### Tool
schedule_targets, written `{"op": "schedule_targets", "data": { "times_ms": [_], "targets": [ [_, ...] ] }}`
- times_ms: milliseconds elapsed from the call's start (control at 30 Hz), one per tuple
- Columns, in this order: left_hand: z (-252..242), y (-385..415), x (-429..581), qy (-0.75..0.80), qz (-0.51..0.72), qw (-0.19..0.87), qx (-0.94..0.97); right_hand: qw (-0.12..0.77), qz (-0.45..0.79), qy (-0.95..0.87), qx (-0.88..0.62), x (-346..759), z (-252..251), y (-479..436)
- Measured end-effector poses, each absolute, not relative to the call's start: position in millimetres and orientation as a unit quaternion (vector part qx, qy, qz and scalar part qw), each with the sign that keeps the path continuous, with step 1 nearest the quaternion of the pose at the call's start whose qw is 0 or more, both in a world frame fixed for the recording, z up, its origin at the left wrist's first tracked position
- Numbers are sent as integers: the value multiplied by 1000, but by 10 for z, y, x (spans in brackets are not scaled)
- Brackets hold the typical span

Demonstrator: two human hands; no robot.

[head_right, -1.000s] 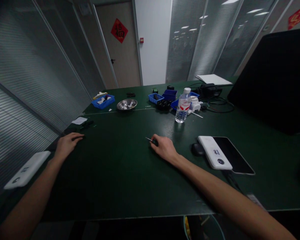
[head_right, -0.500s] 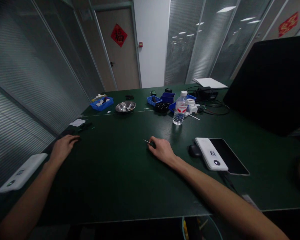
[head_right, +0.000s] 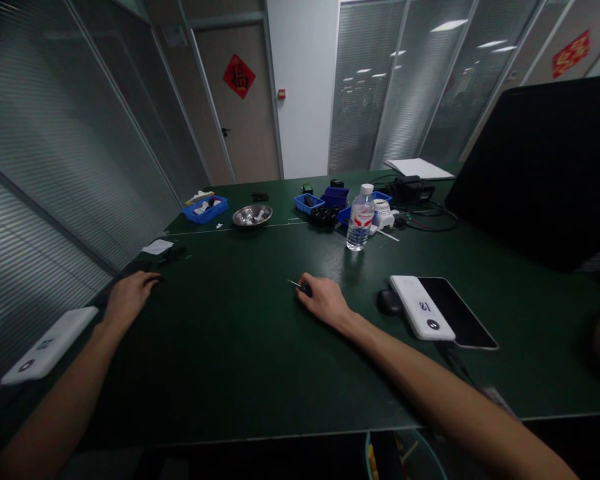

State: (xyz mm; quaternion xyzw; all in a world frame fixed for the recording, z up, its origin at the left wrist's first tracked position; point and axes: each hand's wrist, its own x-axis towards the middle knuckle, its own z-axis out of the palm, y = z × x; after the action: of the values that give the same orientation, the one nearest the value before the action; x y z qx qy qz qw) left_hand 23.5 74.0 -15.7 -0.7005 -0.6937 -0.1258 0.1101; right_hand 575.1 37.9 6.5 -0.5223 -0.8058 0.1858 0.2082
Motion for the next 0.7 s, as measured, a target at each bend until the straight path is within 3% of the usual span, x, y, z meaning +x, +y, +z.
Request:
{"op": "schedule_targets", "data": {
  "times_ms": [700],
  "targets": [
    [-163,719,297,-709,-122,131,-682,201,181,-811,-520,5761,-2,413]
  ]
}}
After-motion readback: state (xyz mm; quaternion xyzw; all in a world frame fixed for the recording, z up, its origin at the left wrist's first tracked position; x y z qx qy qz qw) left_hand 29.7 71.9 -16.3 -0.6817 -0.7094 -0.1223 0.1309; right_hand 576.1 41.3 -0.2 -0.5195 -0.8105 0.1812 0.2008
